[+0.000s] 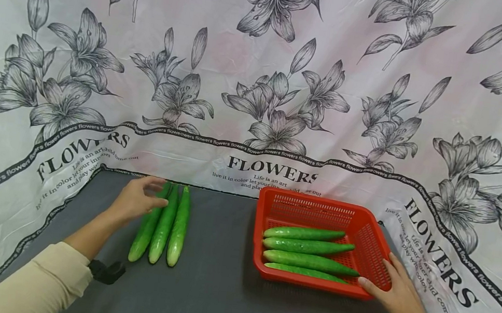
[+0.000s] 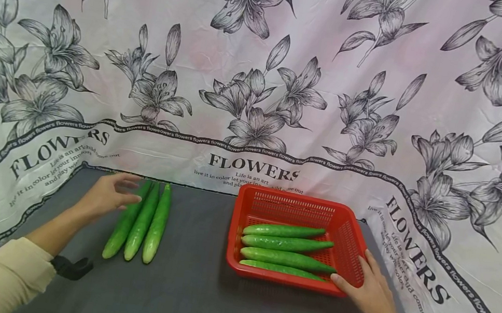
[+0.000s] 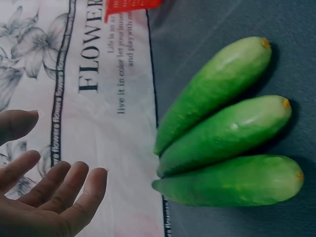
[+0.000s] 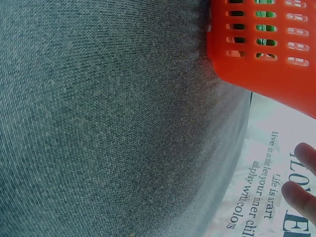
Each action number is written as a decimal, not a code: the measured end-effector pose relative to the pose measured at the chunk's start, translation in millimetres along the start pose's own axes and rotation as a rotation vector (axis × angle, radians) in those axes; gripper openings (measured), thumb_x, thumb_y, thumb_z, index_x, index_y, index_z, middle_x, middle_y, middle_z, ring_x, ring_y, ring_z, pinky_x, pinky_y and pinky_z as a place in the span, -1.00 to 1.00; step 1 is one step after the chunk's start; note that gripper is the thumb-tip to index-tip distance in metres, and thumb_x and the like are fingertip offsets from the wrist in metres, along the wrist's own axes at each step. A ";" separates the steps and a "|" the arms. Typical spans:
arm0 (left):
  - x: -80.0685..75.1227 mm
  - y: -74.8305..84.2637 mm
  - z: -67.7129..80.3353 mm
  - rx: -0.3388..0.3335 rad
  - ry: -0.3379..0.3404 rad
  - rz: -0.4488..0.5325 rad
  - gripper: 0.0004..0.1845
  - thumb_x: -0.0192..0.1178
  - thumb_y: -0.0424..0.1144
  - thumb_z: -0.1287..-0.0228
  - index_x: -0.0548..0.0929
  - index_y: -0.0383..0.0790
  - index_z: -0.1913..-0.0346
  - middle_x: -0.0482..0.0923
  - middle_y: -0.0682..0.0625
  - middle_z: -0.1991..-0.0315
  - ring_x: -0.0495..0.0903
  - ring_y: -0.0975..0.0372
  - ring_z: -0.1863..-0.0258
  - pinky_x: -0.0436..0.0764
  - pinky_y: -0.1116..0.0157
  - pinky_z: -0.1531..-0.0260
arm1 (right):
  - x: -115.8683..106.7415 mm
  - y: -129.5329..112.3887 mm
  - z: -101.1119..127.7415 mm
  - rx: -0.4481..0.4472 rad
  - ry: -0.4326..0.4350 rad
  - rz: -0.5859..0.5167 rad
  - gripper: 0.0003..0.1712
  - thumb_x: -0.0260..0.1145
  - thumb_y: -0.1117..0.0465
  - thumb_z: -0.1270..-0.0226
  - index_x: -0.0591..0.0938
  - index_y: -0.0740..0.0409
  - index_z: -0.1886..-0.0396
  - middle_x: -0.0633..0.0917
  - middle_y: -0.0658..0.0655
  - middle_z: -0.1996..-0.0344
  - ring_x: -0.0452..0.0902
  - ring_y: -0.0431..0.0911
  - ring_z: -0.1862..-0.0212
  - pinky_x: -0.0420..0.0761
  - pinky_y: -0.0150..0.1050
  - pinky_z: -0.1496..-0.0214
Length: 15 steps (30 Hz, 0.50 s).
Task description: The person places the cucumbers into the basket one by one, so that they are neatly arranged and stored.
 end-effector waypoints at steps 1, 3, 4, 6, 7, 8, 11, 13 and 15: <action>-0.2 -2.9 -0.2 -0.004 -0.001 -0.001 -0.40 0.25 -0.25 -0.02 0.32 -0.19 -0.17 0.31 -0.23 -0.05 0.37 -0.05 0.04 0.53 0.17 0.37 | 0.0 0.1 0.0 0.001 0.000 0.000 -0.04 0.22 -0.19 -0.01 0.15 0.36 -0.24 0.00 0.28 -0.27 0.07 0.30 -0.10 0.16 0.23 0.13; -0.6 -8.9 -0.6 -0.017 0.002 -0.007 -0.40 0.25 -0.24 -0.01 0.32 -0.18 -0.17 0.30 -0.25 -0.06 0.38 -0.05 0.06 0.53 0.16 0.37 | 0.1 0.0 0.0 0.000 0.002 0.000 -0.04 0.22 -0.18 -0.01 0.15 0.36 -0.24 0.01 0.29 -0.27 0.07 0.30 -0.10 0.17 0.22 0.13; -0.8 -12.2 -0.8 -0.024 0.003 -0.007 -0.39 0.26 -0.24 -0.01 0.31 -0.18 -0.18 0.30 -0.26 -0.06 0.39 -0.05 0.07 0.53 0.14 0.37 | 0.2 0.0 0.0 0.000 0.002 0.000 -0.04 0.22 -0.18 -0.01 0.15 0.36 -0.24 0.00 0.28 -0.27 0.08 0.30 -0.10 0.17 0.22 0.13; -1.2 -18.8 -1.4 -0.037 0.005 -0.008 -0.37 0.25 -0.24 -0.02 0.29 -0.19 -0.19 0.28 -0.28 -0.07 0.41 -0.05 0.11 0.53 0.13 0.36 | 0.5 0.0 -0.1 0.000 0.002 0.000 -0.04 0.22 -0.18 -0.01 0.15 0.36 -0.24 0.01 0.28 -0.27 0.08 0.30 -0.10 0.17 0.22 0.13; -1.3 -22.1 -1.7 -0.047 0.005 -0.005 -0.36 0.25 -0.24 -0.02 0.28 -0.19 -0.20 0.27 -0.28 -0.07 0.42 -0.05 0.13 0.52 0.12 0.35 | 0.6 0.0 -0.2 0.000 0.003 0.000 -0.04 0.22 -0.18 -0.01 0.16 0.36 -0.24 0.01 0.29 -0.27 0.08 0.30 -0.10 0.17 0.22 0.13; -1.5 -25.6 -2.0 -0.057 0.006 -0.004 -0.36 0.25 -0.24 -0.02 0.27 -0.19 -0.20 0.26 -0.29 -0.08 0.44 -0.05 0.15 0.52 0.12 0.35 | 0.7 -0.1 -0.2 -0.001 0.004 0.001 -0.05 0.22 -0.18 -0.01 0.16 0.36 -0.24 0.01 0.29 -0.27 0.08 0.30 -0.10 0.17 0.22 0.13; -1.9 -34.6 -2.0 -0.082 0.006 -0.003 -0.35 0.25 -0.24 -0.02 0.25 -0.21 -0.21 0.24 -0.30 -0.09 0.45 -0.06 0.18 0.52 0.10 0.33 | 0.8 0.1 -0.5 0.003 0.001 0.003 -0.04 0.22 -0.18 -0.01 0.15 0.37 -0.24 0.00 0.29 -0.27 0.07 0.30 -0.10 0.17 0.22 0.12; -2.0 -39.5 -1.7 -0.092 0.005 -0.007 -0.34 0.24 -0.24 -0.03 0.24 -0.22 -0.22 0.24 -0.30 -0.09 0.46 -0.06 0.18 0.52 0.10 0.33 | 0.8 0.2 -0.7 0.005 0.000 0.004 -0.04 0.22 -0.18 -0.01 0.15 0.36 -0.24 0.01 0.29 -0.27 0.08 0.30 -0.10 0.17 0.23 0.13; -2.2 -44.2 -1.4 -0.100 0.009 -0.012 -0.34 0.24 -0.24 -0.03 0.24 -0.22 -0.22 0.24 -0.29 -0.09 0.45 -0.06 0.17 0.53 0.10 0.34 | 0.7 0.2 -0.8 0.006 -0.002 0.004 -0.04 0.22 -0.18 -0.01 0.15 0.36 -0.24 0.01 0.29 -0.27 0.08 0.31 -0.10 0.17 0.23 0.13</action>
Point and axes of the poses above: each hand's wrist, its own z-axis away from the middle knuckle, its own x-axis out of the palm, y = z × x, the point moved 6 cm from there along -z, towards the middle knuckle
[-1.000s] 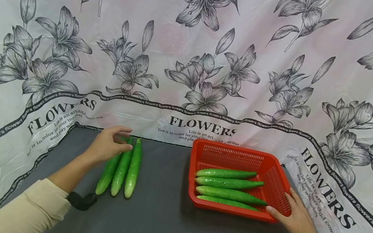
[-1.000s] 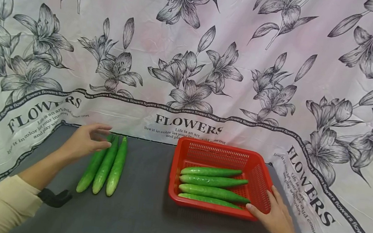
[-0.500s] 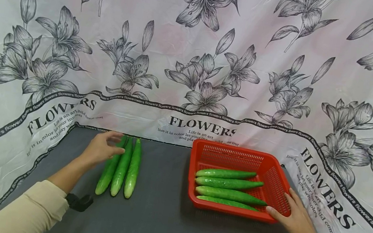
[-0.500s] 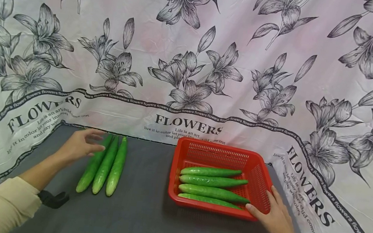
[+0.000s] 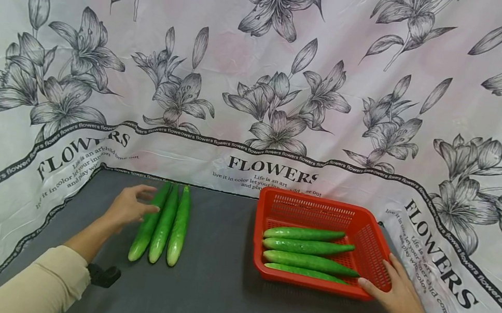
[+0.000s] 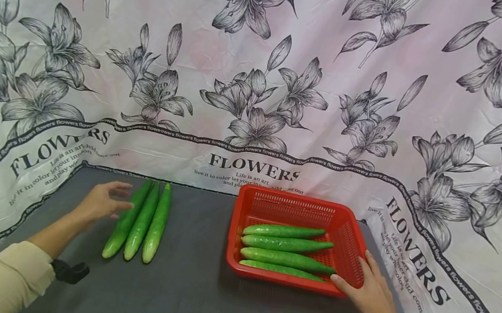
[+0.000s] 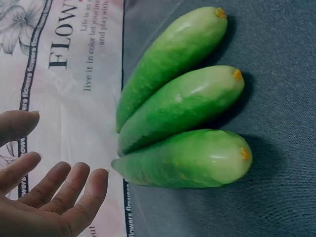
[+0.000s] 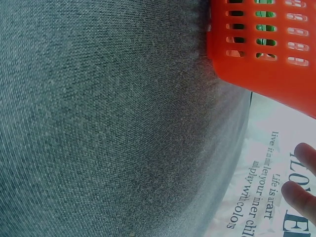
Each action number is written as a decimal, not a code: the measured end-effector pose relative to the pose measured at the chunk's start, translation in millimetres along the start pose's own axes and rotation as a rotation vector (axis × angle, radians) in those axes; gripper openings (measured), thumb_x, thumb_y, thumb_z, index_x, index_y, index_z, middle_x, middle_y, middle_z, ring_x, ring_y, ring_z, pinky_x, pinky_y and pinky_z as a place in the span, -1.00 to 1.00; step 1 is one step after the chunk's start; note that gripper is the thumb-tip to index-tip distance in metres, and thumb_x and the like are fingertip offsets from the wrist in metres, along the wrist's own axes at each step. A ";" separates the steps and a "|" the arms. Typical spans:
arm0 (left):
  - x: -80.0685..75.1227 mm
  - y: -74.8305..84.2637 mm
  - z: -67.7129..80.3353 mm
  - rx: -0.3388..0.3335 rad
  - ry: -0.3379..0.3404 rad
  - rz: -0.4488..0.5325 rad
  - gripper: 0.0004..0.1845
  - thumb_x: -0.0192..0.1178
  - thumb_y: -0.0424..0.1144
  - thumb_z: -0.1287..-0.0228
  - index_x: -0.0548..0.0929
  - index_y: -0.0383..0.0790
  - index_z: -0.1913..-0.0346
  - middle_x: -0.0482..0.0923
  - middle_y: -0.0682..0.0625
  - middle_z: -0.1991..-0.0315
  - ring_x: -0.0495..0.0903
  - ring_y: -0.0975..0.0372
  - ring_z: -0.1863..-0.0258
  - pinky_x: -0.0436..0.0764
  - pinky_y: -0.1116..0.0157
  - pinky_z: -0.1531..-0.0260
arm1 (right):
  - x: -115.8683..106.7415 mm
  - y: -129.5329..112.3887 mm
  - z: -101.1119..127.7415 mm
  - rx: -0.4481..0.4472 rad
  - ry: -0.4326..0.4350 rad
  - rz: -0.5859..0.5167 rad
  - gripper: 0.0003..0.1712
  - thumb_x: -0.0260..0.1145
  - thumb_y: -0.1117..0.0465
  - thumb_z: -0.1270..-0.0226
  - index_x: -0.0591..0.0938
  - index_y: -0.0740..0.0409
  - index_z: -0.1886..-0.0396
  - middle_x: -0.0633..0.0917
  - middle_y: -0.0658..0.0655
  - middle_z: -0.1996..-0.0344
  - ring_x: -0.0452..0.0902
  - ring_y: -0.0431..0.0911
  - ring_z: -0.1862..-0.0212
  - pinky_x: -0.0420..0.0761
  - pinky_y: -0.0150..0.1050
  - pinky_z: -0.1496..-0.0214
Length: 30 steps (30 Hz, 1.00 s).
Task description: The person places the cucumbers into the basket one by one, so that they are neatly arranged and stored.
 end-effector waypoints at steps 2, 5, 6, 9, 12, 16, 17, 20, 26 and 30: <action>-0.3 -3.8 -0.2 -0.011 0.007 -0.003 -0.35 0.23 -0.24 -0.04 0.24 -0.21 -0.22 0.24 -0.29 -0.09 0.45 -0.07 0.17 0.53 0.10 0.35 | 0.1 0.0 0.0 0.000 -0.003 -0.001 -0.04 0.22 -0.18 -0.01 0.15 0.36 -0.25 0.01 0.30 -0.26 0.08 0.30 -0.09 0.18 0.22 0.14; -1.1 -9.2 -1.4 -0.029 0.018 -0.012 -0.34 0.24 -0.24 -0.03 0.23 -0.20 -0.23 0.26 -0.28 -0.08 0.46 -0.07 0.17 0.53 0.11 0.35 | 0.4 0.0 0.0 0.000 -0.010 -0.003 -0.04 0.21 -0.19 -0.02 0.14 0.35 -0.25 0.00 0.29 -0.27 0.08 0.30 -0.09 0.18 0.22 0.15; -1.1 -10.5 -1.9 -0.034 0.019 -0.016 -0.33 0.24 -0.24 -0.03 0.23 -0.21 -0.23 0.26 -0.28 -0.07 0.46 -0.07 0.17 0.53 0.11 0.35 | 0.4 0.1 0.1 0.002 -0.013 -0.003 -0.04 0.21 -0.19 -0.02 0.14 0.35 -0.25 -0.01 0.29 -0.27 0.08 0.30 -0.10 0.18 0.23 0.15; -1.7 -15.1 -4.0 -0.051 0.026 -0.028 -0.32 0.24 -0.23 -0.03 0.22 -0.22 -0.23 0.27 -0.28 -0.06 0.46 -0.06 0.19 0.54 0.14 0.39 | 0.3 0.2 0.0 0.004 -0.018 -0.004 -0.03 0.20 -0.20 -0.02 0.13 0.34 -0.26 -0.02 0.28 -0.28 0.07 0.30 -0.10 0.18 0.23 0.15; -1.4 -20.4 -5.8 -0.071 0.031 -0.039 -0.32 0.24 -0.24 -0.02 0.22 -0.23 -0.23 0.28 -0.29 -0.05 0.47 -0.05 0.25 0.54 0.16 0.46 | -0.1 0.0 0.0 0.005 -0.019 -0.006 -0.03 0.20 -0.20 -0.03 0.12 0.34 -0.26 -0.02 0.28 -0.28 0.07 0.31 -0.10 0.18 0.23 0.15; 0.0 -31.1 -8.5 -0.120 0.033 -0.072 -0.31 0.24 -0.22 -0.02 0.21 -0.25 -0.24 0.28 -0.32 -0.03 0.47 -0.02 0.32 0.54 0.15 0.49 | -0.3 -0.6 0.1 0.002 -0.017 -0.009 -0.04 0.20 -0.19 -0.03 0.13 0.34 -0.26 -0.02 0.28 -0.28 0.07 0.31 -0.10 0.18 0.24 0.15; 0.8 -34.6 -9.4 -0.139 0.031 -0.082 -0.30 0.24 -0.21 -0.03 0.20 -0.24 -0.24 0.28 -0.32 -0.04 0.47 0.00 0.35 0.53 0.14 0.49 | -0.3 -0.6 0.1 0.002 -0.015 -0.009 -0.04 0.20 -0.19 -0.02 0.13 0.34 -0.26 -0.02 0.28 -0.28 0.07 0.31 -0.10 0.18 0.24 0.15; 3.0 -45.3 -11.9 -0.194 0.031 -0.109 -0.29 0.23 -0.21 -0.03 0.18 -0.23 -0.26 0.29 -0.30 -0.04 0.47 0.03 0.36 0.53 0.16 0.51 | -0.5 -0.8 0.2 0.004 -0.015 -0.009 -0.04 0.20 -0.19 -0.02 0.13 0.34 -0.26 -0.01 0.28 -0.28 0.07 0.31 -0.10 0.18 0.24 0.15; 8.5 -58.2 -16.4 -0.224 0.033 -0.169 -0.26 0.26 -0.19 0.02 0.19 -0.31 -0.24 0.33 -0.33 -0.02 0.46 -0.04 0.21 0.49 0.13 0.38 | 0.0 -0.4 0.6 0.012 -0.027 -0.011 -0.03 0.20 -0.20 -0.03 0.12 0.33 -0.26 -0.02 0.28 -0.28 0.07 0.31 -0.10 0.19 0.22 0.15; 12.1 -63.6 -18.2 -0.250 0.036 -0.171 -0.26 0.27 -0.21 0.03 0.20 -0.34 -0.23 0.32 -0.36 -0.01 0.39 -0.11 0.12 0.46 0.07 0.29 | 0.9 -0.7 0.5 0.022 -0.043 -0.011 -0.02 0.19 -0.21 -0.03 0.10 0.33 -0.27 -0.03 0.27 -0.28 0.06 0.31 -0.11 0.18 0.23 0.15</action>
Point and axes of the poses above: each hand's wrist, its own z-axis away from the middle knuckle, its own x-axis out of the palm, y = z × x, the point moved 6 cm from there along -z, towards the middle knuckle
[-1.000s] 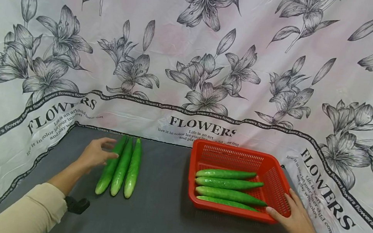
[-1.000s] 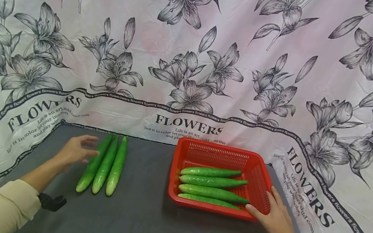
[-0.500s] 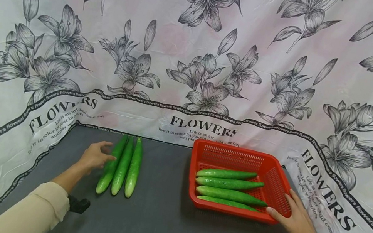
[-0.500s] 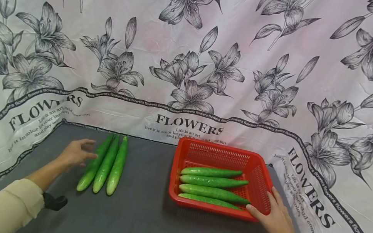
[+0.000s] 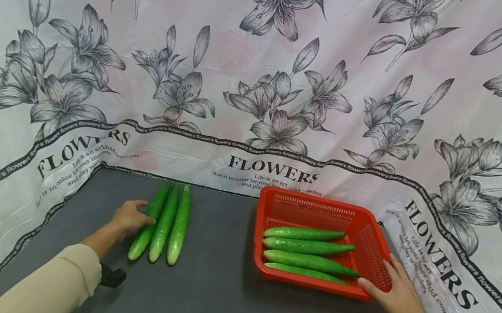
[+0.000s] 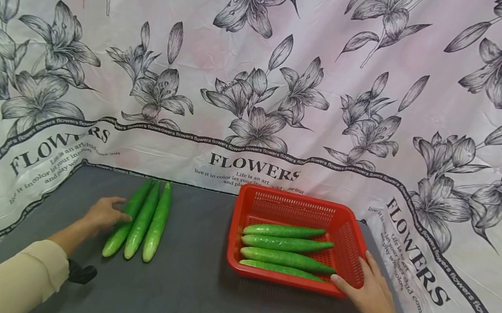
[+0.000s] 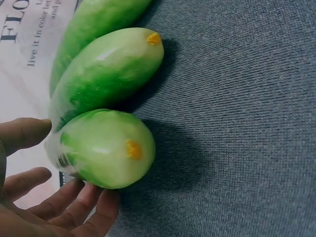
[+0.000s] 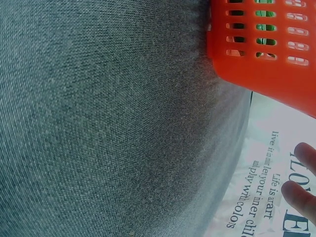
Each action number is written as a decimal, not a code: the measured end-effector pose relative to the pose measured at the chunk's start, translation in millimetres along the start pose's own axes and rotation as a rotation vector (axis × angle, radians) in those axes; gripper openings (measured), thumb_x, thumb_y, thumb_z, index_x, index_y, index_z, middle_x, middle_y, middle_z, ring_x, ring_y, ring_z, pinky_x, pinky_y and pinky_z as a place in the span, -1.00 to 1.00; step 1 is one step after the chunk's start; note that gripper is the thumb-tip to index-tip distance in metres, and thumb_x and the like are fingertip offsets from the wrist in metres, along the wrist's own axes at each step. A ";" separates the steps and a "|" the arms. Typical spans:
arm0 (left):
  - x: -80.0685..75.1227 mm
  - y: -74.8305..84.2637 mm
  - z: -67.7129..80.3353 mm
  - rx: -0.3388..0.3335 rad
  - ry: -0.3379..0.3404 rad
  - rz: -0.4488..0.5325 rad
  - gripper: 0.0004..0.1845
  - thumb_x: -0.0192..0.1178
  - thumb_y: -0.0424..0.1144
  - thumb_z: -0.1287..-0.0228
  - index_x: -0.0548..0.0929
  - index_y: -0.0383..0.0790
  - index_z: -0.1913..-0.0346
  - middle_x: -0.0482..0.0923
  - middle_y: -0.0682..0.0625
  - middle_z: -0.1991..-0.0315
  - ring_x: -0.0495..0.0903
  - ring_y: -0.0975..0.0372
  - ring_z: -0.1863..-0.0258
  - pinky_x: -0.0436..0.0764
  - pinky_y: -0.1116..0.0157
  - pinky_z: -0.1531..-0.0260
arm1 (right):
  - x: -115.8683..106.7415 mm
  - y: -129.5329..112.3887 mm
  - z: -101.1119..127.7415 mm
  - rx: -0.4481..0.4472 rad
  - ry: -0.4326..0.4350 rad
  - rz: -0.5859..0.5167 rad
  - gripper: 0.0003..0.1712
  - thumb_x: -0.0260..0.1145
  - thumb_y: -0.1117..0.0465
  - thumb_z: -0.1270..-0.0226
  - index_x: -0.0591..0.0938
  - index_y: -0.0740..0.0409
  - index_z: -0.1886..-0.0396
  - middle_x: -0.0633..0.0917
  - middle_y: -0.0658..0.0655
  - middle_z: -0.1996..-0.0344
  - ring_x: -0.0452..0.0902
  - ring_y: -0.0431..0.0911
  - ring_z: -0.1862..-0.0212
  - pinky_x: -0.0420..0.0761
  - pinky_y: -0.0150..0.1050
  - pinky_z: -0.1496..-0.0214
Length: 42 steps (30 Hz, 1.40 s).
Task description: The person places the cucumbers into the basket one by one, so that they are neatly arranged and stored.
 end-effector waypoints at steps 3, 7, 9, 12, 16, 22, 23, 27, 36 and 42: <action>1.3 -1.3 -1.6 -0.019 0.003 -0.001 -0.25 0.28 -0.22 0.04 0.19 -0.35 -0.23 0.26 -0.38 -0.04 0.33 -0.15 0.07 0.43 0.03 0.26 | 0.8 0.0 0.0 0.008 -0.009 0.001 -0.02 0.18 -0.22 -0.03 0.10 0.33 -0.27 -0.04 0.26 -0.29 0.05 0.31 -0.12 0.18 0.24 0.14; 1.5 -0.2 -3.1 -0.026 -0.002 0.003 -0.24 0.27 -0.23 0.04 0.18 -0.34 -0.24 0.15 -0.40 -0.12 0.21 -0.21 -0.01 0.38 -0.03 0.19 | 0.8 0.6 0.1 0.009 -0.008 0.002 -0.02 0.18 -0.21 -0.03 0.09 0.33 -0.27 -0.05 0.26 -0.29 0.05 0.32 -0.12 0.17 0.24 0.14; 1.9 -0.1 -3.6 -0.030 -0.010 0.005 -0.23 0.27 -0.23 0.05 0.17 -0.34 -0.24 0.11 -0.41 -0.14 0.20 -0.23 -0.02 0.42 0.00 0.24 | 0.5 0.9 0.0 0.007 -0.004 0.004 -0.02 0.18 -0.21 -0.03 0.10 0.33 -0.27 -0.05 0.26 -0.29 0.05 0.31 -0.12 0.17 0.24 0.14; 3.3 -0.8 -3.9 -0.045 -0.021 0.020 -0.23 0.28 -0.26 0.05 0.16 -0.33 -0.25 0.11 -0.41 -0.13 0.28 -0.20 0.04 0.51 0.11 0.44 | 0.1 0.9 -0.4 0.002 0.000 0.003 -0.02 0.19 -0.20 -0.03 0.10 0.33 -0.27 -0.04 0.26 -0.29 0.05 0.31 -0.12 0.17 0.24 0.13; 5.0 -1.2 -3.5 -0.052 -0.027 0.031 -0.23 0.28 -0.30 0.06 0.17 -0.33 -0.25 0.16 -0.42 -0.09 0.38 -0.15 0.14 0.52 0.21 0.59 | -0.4 0.5 -0.4 -0.002 0.004 0.001 -0.02 0.19 -0.21 -0.03 0.10 0.33 -0.27 -0.05 0.26 -0.29 0.05 0.31 -0.12 0.16 0.24 0.13; 5.9 -1.5 -2.5 -0.056 -0.030 0.043 -0.26 0.27 -0.33 0.05 0.20 -0.33 -0.23 0.19 -0.41 -0.07 0.45 -0.09 0.23 0.53 0.17 0.60 | -1.0 0.0 -0.2 -0.014 0.023 0.006 -0.03 0.20 -0.19 -0.02 0.12 0.32 -0.27 -0.04 0.25 -0.29 0.06 0.32 -0.11 0.17 0.24 0.14; 6.0 -1.8 -2.4 -0.062 -0.033 0.049 -0.27 0.26 -0.33 0.05 0.20 -0.33 -0.23 0.19 -0.41 -0.06 0.46 -0.08 0.24 0.54 0.16 0.60 | -1.0 0.0 -0.1 -0.016 0.024 0.008 -0.03 0.21 -0.19 -0.02 0.12 0.32 -0.26 -0.04 0.25 -0.29 0.06 0.32 -0.11 0.17 0.24 0.14; 6.2 -2.3 -2.2 -0.068 -0.051 0.056 -0.27 0.26 -0.34 0.05 0.19 -0.34 -0.23 0.18 -0.42 -0.07 0.45 -0.10 0.22 0.54 0.16 0.58 | -0.5 0.0 -0.2 -0.018 0.024 0.011 -0.04 0.21 -0.19 -0.02 0.13 0.33 -0.26 -0.03 0.26 -0.29 0.07 0.32 -0.11 0.18 0.24 0.14; 2.1 -8.8 -1.5 -0.110 -0.092 0.154 -0.25 0.26 -0.36 0.05 0.17 -0.30 -0.25 0.13 -0.40 -0.09 0.41 -0.15 0.15 0.54 0.13 0.56 | -1.6 -0.8 -0.2 -0.016 0.025 0.008 -0.04 0.20 -0.20 -0.02 0.14 0.34 -0.25 -0.01 0.28 -0.28 0.08 0.32 -0.10 0.18 0.23 0.14; -6.0 -9.0 -2.0 -0.121 -0.088 0.233 -0.20 0.29 -0.38 0.09 0.16 -0.29 -0.26 0.19 -0.41 -0.05 0.45 -0.12 0.19 0.55 0.13 0.55 | -1.2 -0.1 -0.3 -0.023 0.033 0.008 -0.05 0.21 -0.19 -0.02 0.15 0.34 -0.25 -0.01 0.28 -0.27 0.09 0.31 -0.09 0.18 0.23 0.14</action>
Point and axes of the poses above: each hand's wrist, its own z-axis away from the middle knuckle, its own x-axis out of the palm, y = z × x, the point moved 6 cm from there along -z, towards the middle knuckle
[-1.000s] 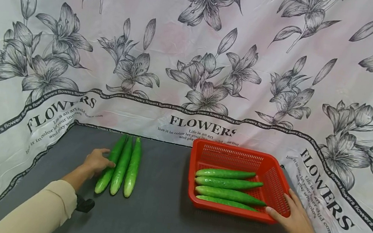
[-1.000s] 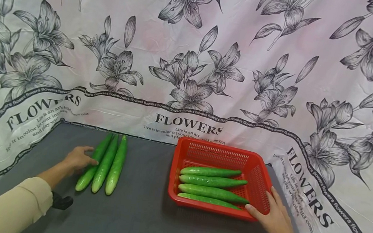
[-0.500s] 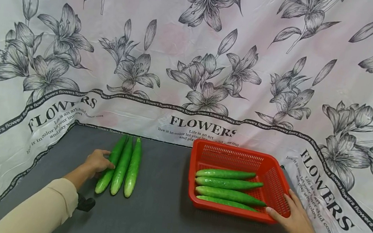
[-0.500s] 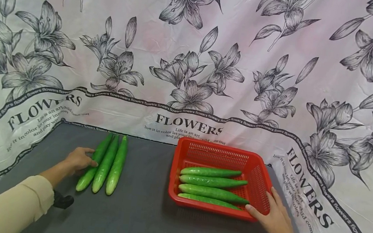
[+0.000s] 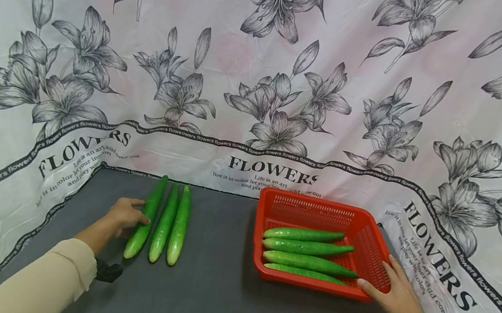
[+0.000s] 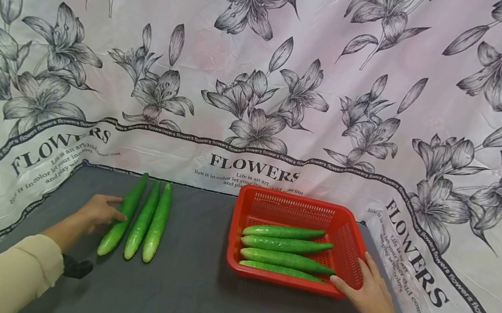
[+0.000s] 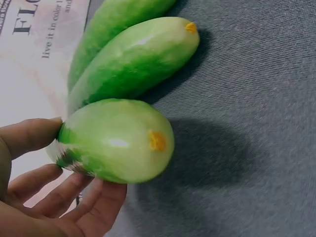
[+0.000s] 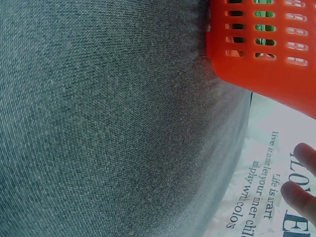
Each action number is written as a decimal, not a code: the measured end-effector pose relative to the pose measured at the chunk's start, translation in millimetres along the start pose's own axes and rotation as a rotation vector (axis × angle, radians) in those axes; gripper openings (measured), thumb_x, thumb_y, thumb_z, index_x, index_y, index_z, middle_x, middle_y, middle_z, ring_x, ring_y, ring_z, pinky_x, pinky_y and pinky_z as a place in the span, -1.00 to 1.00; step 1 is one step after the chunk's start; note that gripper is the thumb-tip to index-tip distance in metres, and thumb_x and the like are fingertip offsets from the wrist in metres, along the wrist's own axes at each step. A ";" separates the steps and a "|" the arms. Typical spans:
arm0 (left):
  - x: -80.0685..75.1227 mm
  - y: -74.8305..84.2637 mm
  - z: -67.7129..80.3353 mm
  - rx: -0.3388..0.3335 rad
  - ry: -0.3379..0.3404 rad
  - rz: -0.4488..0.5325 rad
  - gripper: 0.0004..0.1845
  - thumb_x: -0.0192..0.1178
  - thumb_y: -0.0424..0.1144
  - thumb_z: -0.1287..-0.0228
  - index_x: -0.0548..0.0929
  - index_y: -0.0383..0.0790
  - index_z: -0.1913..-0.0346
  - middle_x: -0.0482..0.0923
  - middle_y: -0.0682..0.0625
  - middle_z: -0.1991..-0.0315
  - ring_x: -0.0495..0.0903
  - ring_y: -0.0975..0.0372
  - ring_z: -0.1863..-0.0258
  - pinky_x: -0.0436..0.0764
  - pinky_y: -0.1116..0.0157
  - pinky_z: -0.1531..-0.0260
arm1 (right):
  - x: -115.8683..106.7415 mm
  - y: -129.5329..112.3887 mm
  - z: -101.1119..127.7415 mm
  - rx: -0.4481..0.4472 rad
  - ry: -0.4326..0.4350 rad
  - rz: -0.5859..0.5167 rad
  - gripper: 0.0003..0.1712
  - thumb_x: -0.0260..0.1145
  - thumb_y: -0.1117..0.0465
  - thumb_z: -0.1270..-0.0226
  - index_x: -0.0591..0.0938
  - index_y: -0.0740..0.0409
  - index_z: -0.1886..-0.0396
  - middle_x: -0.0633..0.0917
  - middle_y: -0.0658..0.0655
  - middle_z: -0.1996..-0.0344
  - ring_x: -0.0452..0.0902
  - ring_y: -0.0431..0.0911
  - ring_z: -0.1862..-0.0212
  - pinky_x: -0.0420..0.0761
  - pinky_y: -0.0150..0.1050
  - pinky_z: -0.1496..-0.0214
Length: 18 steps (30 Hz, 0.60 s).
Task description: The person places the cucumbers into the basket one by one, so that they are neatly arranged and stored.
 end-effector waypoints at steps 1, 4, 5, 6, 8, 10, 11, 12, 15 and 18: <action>-0.9 1.8 1.2 -0.001 -0.006 0.022 -0.19 0.29 -0.39 0.10 0.15 -0.30 -0.27 0.20 -0.42 -0.04 0.46 -0.12 0.20 0.55 0.13 0.54 | -0.1 0.0 0.2 -0.001 0.002 0.000 -0.05 0.22 -0.19 -0.02 0.16 0.34 -0.24 0.00 0.28 -0.27 0.09 0.31 -0.09 0.18 0.23 0.15; -3.7 9.3 5.9 0.004 -0.021 0.053 -0.18 0.29 -0.39 0.11 0.13 -0.31 -0.27 0.22 -0.42 -0.02 0.48 -0.10 0.22 0.55 0.11 0.50 | 0.0 -0.1 0.7 -0.007 0.011 0.000 -0.06 0.23 -0.17 -0.01 0.17 0.34 -0.24 0.02 0.28 -0.27 0.09 0.30 -0.09 0.19 0.23 0.15; -4.6 12.5 8.2 0.006 -0.027 0.056 -0.18 0.29 -0.39 0.10 0.13 -0.31 -0.27 0.22 -0.42 -0.02 0.49 -0.10 0.23 0.55 0.10 0.48 | 0.2 -0.1 0.6 -0.006 0.010 -0.001 -0.06 0.23 -0.17 -0.01 0.17 0.34 -0.24 0.02 0.28 -0.26 0.09 0.30 -0.09 0.19 0.23 0.15; -5.3 16.1 10.5 0.010 -0.033 0.061 -0.18 0.29 -0.38 0.10 0.13 -0.31 -0.27 0.23 -0.43 -0.03 0.50 -0.10 0.24 0.55 0.09 0.47 | 0.3 -0.2 0.7 -0.006 0.008 -0.001 -0.06 0.23 -0.17 -0.01 0.17 0.34 -0.24 0.02 0.29 -0.26 0.09 0.30 -0.09 0.19 0.23 0.15; -6.6 23.6 13.5 0.020 -0.042 0.062 -0.18 0.30 -0.37 0.09 0.14 -0.30 -0.27 0.25 -0.42 -0.02 0.51 -0.08 0.26 0.54 0.08 0.45 | 0.6 -0.1 0.4 0.000 0.003 0.000 -0.05 0.22 -0.19 -0.01 0.16 0.35 -0.24 0.01 0.29 -0.27 0.08 0.31 -0.10 0.18 0.23 0.14; -7.1 30.8 15.6 0.027 -0.050 0.073 -0.18 0.30 -0.35 0.09 0.14 -0.28 -0.28 0.27 -0.40 -0.02 0.53 -0.05 0.29 0.54 0.07 0.44 | 0.6 0.0 0.3 0.006 -0.002 0.003 -0.04 0.21 -0.20 -0.01 0.15 0.34 -0.24 0.01 0.29 -0.27 0.08 0.31 -0.10 0.18 0.23 0.14; -7.3 34.4 16.4 0.031 -0.055 0.077 -0.19 0.30 -0.34 0.09 0.15 -0.26 -0.28 0.29 -0.39 -0.01 0.53 -0.03 0.29 0.54 0.07 0.43 | 0.4 0.1 0.1 0.009 -0.004 0.004 -0.04 0.21 -0.20 -0.02 0.15 0.34 -0.25 0.00 0.28 -0.27 0.08 0.31 -0.10 0.18 0.23 0.14; -7.3 38.1 17.3 0.038 -0.062 0.079 -0.18 0.31 -0.33 0.09 0.15 -0.25 -0.28 0.29 -0.38 -0.01 0.53 -0.02 0.29 0.54 0.06 0.43 | 0.2 0.0 0.1 0.009 -0.003 0.004 -0.04 0.21 -0.20 -0.02 0.15 0.33 -0.25 -0.01 0.28 -0.27 0.07 0.31 -0.10 0.18 0.24 0.14; -6.1 48.3 20.3 0.052 -0.094 0.076 -0.18 0.31 -0.30 0.08 0.15 -0.20 -0.29 0.29 -0.36 -0.04 0.52 0.00 0.27 0.53 0.06 0.42 | 0.2 0.2 0.0 0.008 0.000 0.005 -0.05 0.21 -0.19 -0.02 0.15 0.33 -0.25 -0.02 0.27 -0.28 0.08 0.31 -0.09 0.18 0.24 0.15; -3.1 58.2 23.9 0.066 -0.129 0.075 -0.17 0.31 -0.29 0.09 0.14 -0.18 -0.29 0.23 -0.32 -0.12 0.50 -0.03 0.20 0.54 0.06 0.42 | 0.7 0.7 0.1 0.005 0.002 0.004 -0.04 0.22 -0.19 -0.01 0.15 0.33 -0.25 -0.02 0.27 -0.28 0.08 0.32 -0.10 0.18 0.24 0.14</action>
Point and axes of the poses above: each hand's wrist, its own z-axis away from the middle knuckle, its own x-axis out of the palm, y = z × x, the point moved 6 cm from there along -z, towards the middle knuckle
